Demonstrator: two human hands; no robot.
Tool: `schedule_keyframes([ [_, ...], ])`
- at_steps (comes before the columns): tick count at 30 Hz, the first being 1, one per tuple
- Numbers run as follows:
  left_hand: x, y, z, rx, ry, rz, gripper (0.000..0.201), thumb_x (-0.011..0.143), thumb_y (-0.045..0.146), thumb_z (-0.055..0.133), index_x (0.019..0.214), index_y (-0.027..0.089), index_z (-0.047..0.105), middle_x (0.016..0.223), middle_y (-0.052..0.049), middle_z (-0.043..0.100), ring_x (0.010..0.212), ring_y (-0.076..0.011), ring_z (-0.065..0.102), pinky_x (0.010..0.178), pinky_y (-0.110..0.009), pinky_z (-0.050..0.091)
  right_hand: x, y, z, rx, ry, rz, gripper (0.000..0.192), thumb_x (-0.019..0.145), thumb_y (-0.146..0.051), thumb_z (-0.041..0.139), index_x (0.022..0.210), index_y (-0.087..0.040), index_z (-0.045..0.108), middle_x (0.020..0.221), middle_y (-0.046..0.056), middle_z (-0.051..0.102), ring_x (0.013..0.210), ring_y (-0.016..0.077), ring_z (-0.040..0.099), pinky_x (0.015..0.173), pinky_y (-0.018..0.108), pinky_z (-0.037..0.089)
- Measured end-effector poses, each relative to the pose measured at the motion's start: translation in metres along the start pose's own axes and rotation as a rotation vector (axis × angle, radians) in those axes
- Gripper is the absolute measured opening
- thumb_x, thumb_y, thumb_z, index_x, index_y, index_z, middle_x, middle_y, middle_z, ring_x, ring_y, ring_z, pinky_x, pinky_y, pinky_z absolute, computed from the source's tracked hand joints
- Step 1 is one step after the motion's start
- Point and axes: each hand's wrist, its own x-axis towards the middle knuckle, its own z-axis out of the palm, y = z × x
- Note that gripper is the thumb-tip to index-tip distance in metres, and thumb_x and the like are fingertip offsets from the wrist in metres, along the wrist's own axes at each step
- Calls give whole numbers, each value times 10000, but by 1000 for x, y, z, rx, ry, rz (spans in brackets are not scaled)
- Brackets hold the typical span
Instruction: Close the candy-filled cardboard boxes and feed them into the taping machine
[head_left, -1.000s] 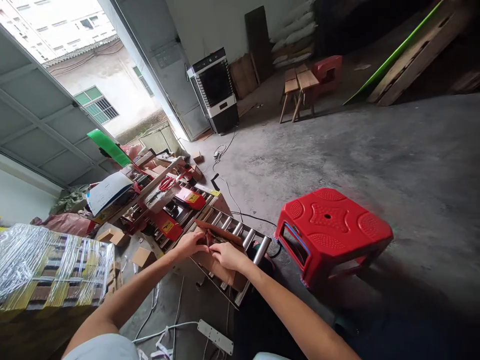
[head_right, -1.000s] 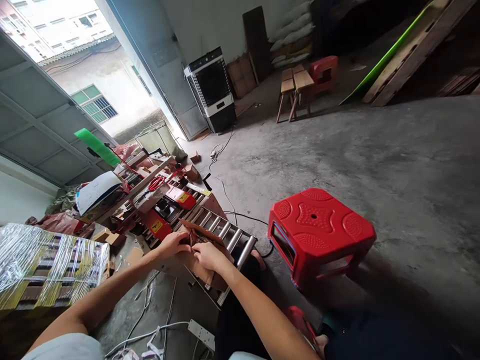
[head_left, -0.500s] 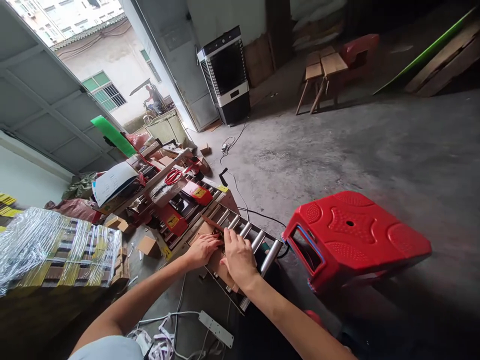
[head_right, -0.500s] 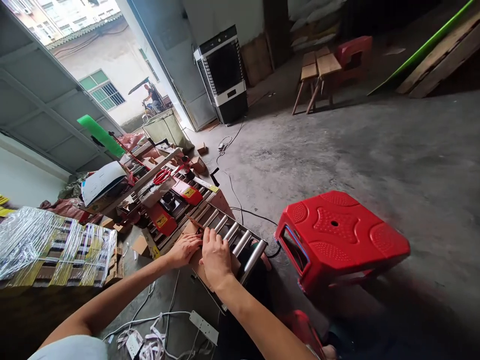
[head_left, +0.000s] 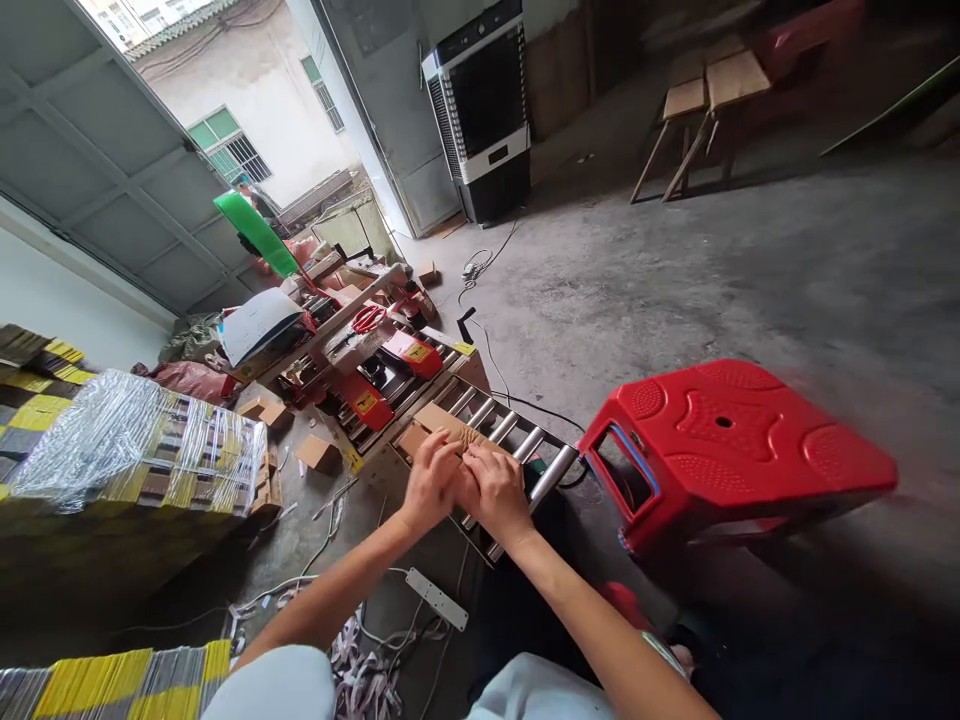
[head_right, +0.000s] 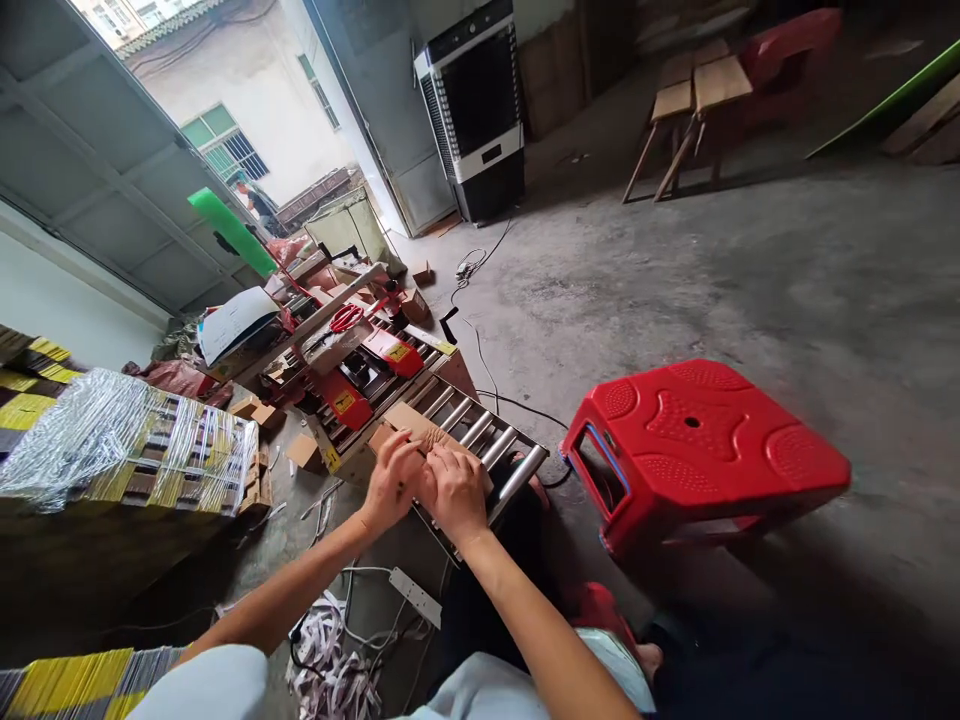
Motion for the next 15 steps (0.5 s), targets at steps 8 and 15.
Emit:
schedule_keyframes([
  [8,7,34,25,89,-419,13,1003,707,674,689,1518,176,374,1626,-192,212,1509,-404,154,1221,-597,136,-13,46,-60,504,73,468,310,844,-323,555,1128,-198,573,1141,105,669,915,207,660,782,371,570],
  [15,84,-18,-44,-195,-341,-233,444,834,239,647,1221,22,639,1340,-193,603,1287,-249,543,1178,-447,270,-54,107,-71,400,-88,647,279,855,-257,496,1088,-136,589,999,140,707,928,228,686,850,428,559],
])
